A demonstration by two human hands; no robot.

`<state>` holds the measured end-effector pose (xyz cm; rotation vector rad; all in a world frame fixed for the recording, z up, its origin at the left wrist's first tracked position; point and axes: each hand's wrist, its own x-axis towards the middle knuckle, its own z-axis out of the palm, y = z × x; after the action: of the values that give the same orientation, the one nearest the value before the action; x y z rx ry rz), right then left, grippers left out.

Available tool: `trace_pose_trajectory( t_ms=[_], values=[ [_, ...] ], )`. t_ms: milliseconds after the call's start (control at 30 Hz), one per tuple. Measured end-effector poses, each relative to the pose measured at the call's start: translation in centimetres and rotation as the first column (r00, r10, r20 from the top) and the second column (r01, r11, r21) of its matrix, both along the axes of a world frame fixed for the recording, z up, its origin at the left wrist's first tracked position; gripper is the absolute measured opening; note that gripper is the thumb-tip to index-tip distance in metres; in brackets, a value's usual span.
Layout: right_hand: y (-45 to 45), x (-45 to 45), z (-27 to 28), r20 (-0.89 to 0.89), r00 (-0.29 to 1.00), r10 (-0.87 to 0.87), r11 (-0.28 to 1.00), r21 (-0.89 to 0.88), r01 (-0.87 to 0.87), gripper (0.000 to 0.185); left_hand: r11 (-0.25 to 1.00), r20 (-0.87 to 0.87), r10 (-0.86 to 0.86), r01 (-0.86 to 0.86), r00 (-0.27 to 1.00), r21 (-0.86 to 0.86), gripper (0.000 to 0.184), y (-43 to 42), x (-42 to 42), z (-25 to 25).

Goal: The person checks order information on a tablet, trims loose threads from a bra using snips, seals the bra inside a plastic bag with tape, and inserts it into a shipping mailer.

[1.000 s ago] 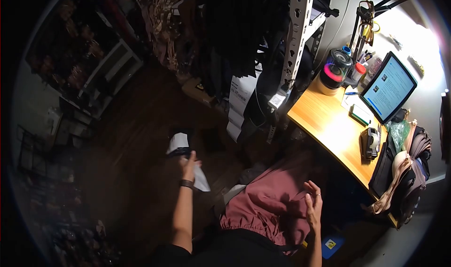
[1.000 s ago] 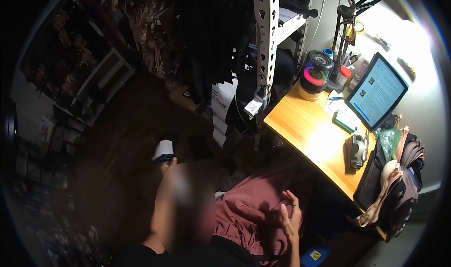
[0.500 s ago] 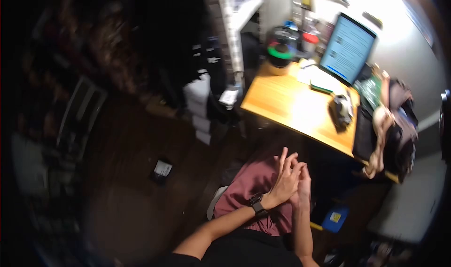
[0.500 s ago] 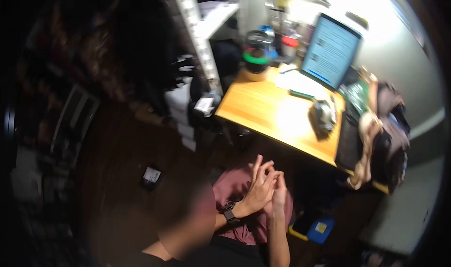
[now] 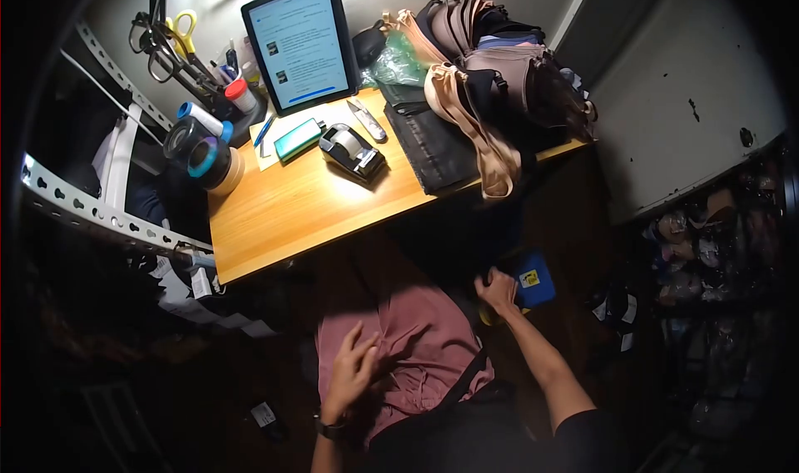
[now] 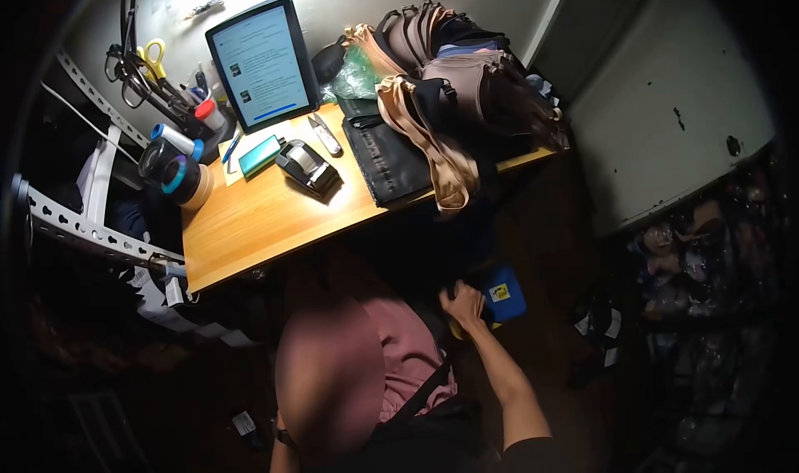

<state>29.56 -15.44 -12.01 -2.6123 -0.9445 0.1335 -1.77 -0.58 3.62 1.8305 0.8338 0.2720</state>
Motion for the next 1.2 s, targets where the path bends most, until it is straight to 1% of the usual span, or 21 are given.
trace_pose_trajectory(
  t_ms=[67,100,133,200,267,300,367,400,467,500,533,567,600,667,767,833,933,1000,1067,1133,1200],
  values=[
    [-3.0,0.1,-5.0,0.019,0.968,0.25,0.942,-0.235,-0.238,0.04,0.999,-0.027,0.054,-0.054,0.998,0.007,0.029,0.6,-1.2,-0.4],
    [-4.0,-0.1,-6.1,-0.029,0.909,0.415,0.797,-0.47,-0.379,0.045,0.998,-0.025,0.069,-0.068,0.997,0.018,0.029,0.7,-1.1,-0.1],
    [-4.8,-0.3,-7.1,-0.112,0.824,0.556,0.575,-0.664,-0.478,0.051,0.994,-0.063,0.089,-0.085,0.994,0.066,0.03,0.6,-1.1,0.4],
    [-6.1,-0.1,-9.6,-0.264,0.855,0.447,0.55,-0.673,-0.495,0.057,0.987,-0.101,0.104,-0.09,0.989,0.132,0.032,0.6,-1.3,-0.1],
    [-6.1,0.0,-10.3,-0.305,0.853,0.425,0.523,-0.686,-0.506,0.055,0.989,-0.108,0.119,-0.108,0.987,0.098,0.035,0.4,-1.2,-0.4],
    [-6.3,0.1,-10.7,-0.292,0.846,0.447,0.525,-0.679,-0.512,0.055,0.985,-0.112,0.101,-0.084,0.989,0.149,0.037,0.5,-1.4,-1.3],
    [-6.4,0.8,-11.0,-0.085,0.816,0.572,0.54,-0.71,-0.452,0.049,0.981,-0.121,0.1,-0.078,0.988,0.179,0.039,0.6,-1.4,-1.9],
    [-5.8,1.1,-10.1,-0.073,0.809,0.583,0.541,-0.708,-0.454,0.049,0.978,-0.136,0.095,-0.067,0.986,0.199,0.039,0.7,-1.3,-2.0],
    [-3.6,0.7,-4.2,-0.079,0.857,0.509,0.671,-0.587,-0.453,0.049,0.969,-0.124,0.106,-0.074,0.987,0.235,0.039,1.1,-1.1,-2.1],
    [-2.8,1.2,-3.4,0.049,0.814,0.579,0.789,-0.287,-0.543,0.048,0.964,-0.12,0.103,-0.069,0.987,0.258,0.04,1.3,-1.2,-2.1],
    [-0.8,0.9,-0.5,0.051,0.807,0.588,0.783,-0.286,-0.552,0.048,0.962,-0.12,0.114,-0.08,0.986,0.26,0.04,1.4,-1.3,-2.4],
    [2.3,0.3,4.5,0.221,0.775,0.592,0.797,-0.018,-0.603,0.047,0.941,-0.173,0.136,-0.073,0.975,0.329,0.041,1.6,-1.3,-3.1],
    [5.6,-0.1,9.3,0.382,0.752,0.537,0.727,0.243,-0.643,0.046,0.917,-0.226,0.157,-0.057,0.962,0.395,0.041,1.7,-1.3,-4.0],
    [11.7,0.5,16.7,0.621,0.654,0.432,0.614,0.329,-0.718,0.045,0.908,-0.227,0.166,-0.059,0.96,0.414,0.045,1.2,-1.0,-6.0],
    [21.9,1.9,23.9,0.744,0.549,0.38,0.532,0.31,-0.788,0.048,0.845,-0.361,0.188,0.037,0.914,0.533,0.049,0.3,-0.4,-9.3],
    [28.6,2.8,26.1,0.734,0.487,0.473,0.571,0.165,-0.804,0.053,0.769,-0.353,0.261,0.028,0.899,0.639,0.047,-0.2,0.0,-9.8],
    [36.7,5.5,24.9,0.754,0.339,0.562,0.656,-0.157,-0.738,0.064,0.727,-0.292,0.326,-0.041,0.899,0.685,0.044,-0.3,-0.1,-10.4],
    [40.0,7.3,22.9,0.763,0.297,0.574,0.683,-0.247,-0.687,0.069,0.724,-0.26,0.37,-0.101,0.892,0.683,0.042,-0.1,-0.3,-11.0],
    [40.8,7.7,23.5,0.752,0.314,0.58,0.716,-0.286,-0.637,0.07,0.702,-0.232,0.392,-0.126,0.89,0.701,0.041,0.1,-0.4,-10.8],
    [40.4,7.2,25.3,0.736,0.361,0.572,0.722,-0.243,-0.648,0.067,0.69,-0.205,0.405,-0.151,0.891,0.708,0.038,0.2,-0.4,-11.3],
    [40.7,7.2,26.3,0.698,0.537,0.473,0.786,-0.059,-0.615,0.064,0.69,-0.204,0.407,-0.153,0.89,0.708,0.037,0.4,-0.1,-11.1]
  ],
)
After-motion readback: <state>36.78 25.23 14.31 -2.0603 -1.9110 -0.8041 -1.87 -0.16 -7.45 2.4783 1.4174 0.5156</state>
